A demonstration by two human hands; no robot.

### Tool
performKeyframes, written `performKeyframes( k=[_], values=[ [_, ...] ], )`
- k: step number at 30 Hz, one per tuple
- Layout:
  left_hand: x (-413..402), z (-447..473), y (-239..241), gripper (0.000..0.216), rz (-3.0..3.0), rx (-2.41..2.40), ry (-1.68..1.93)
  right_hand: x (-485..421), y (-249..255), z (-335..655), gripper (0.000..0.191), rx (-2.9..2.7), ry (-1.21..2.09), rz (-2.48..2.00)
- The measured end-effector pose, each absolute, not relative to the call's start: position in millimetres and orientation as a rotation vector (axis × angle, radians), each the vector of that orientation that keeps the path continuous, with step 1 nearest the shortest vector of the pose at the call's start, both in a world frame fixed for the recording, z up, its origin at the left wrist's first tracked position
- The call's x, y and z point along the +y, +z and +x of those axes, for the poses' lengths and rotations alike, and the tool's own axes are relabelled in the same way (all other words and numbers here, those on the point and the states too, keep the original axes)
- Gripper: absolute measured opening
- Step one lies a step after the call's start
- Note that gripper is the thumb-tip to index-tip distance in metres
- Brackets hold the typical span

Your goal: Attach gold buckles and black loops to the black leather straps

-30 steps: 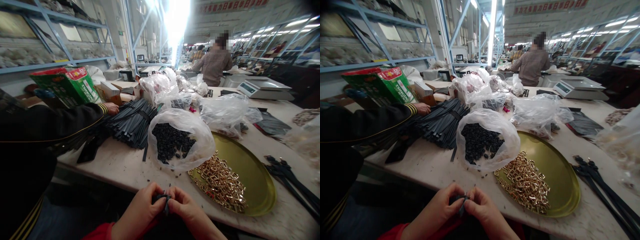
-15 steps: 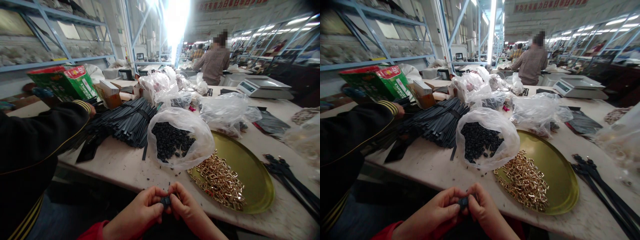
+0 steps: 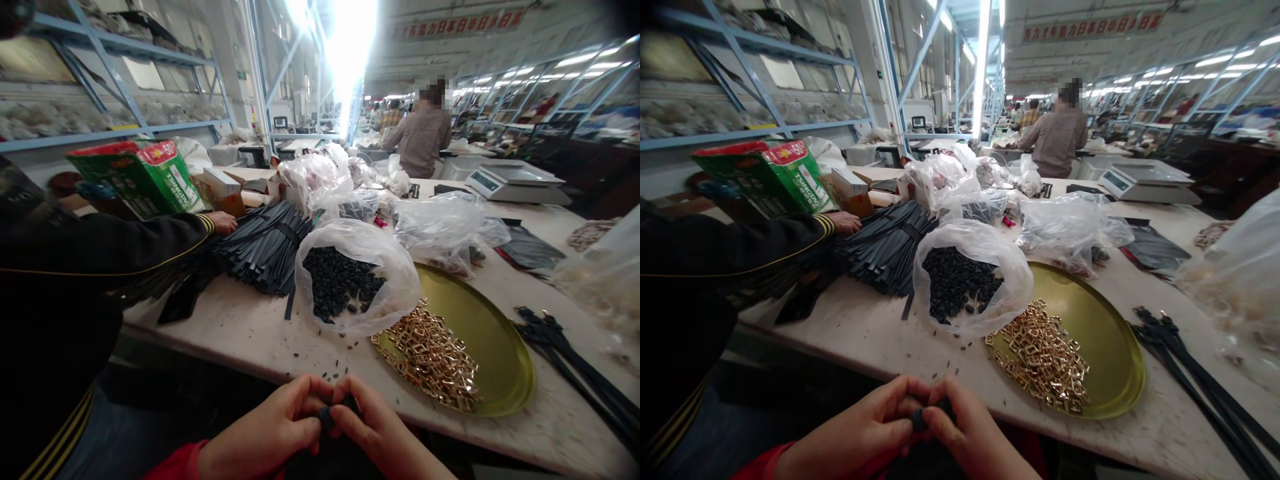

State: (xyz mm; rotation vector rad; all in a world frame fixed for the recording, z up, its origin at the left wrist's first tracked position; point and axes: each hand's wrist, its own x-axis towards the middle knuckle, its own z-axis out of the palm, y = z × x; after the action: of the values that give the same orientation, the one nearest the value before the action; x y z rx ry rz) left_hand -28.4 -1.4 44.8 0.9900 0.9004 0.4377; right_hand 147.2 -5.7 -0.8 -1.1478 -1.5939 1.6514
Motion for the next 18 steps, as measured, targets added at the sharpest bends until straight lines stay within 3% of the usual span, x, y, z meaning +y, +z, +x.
performKeyframes(
  k=[5,12,15,18],
  values=[
    [-7.3,-28.3,49.8,0.030,1.028,0.884,0.440,-8.9,3.6,145.4,0.017,-1.363,1.898,-1.110],
    [-8.0,-24.8,31.1,0.030,1.067,0.990,0.415,-21.0,6.1,153.4,0.009,-1.886,1.339,-1.179],
    [-6.6,-26.4,36.2,0.020,1.300,1.109,0.247,-23.5,-2.2,156.2,0.013,-1.915,1.240,-1.194],
    [-4.3,-28.1,45.3,0.026,1.488,1.104,0.089,-23.0,-10.4,157.4,0.014,-1.936,1.155,-1.173]
  ],
)
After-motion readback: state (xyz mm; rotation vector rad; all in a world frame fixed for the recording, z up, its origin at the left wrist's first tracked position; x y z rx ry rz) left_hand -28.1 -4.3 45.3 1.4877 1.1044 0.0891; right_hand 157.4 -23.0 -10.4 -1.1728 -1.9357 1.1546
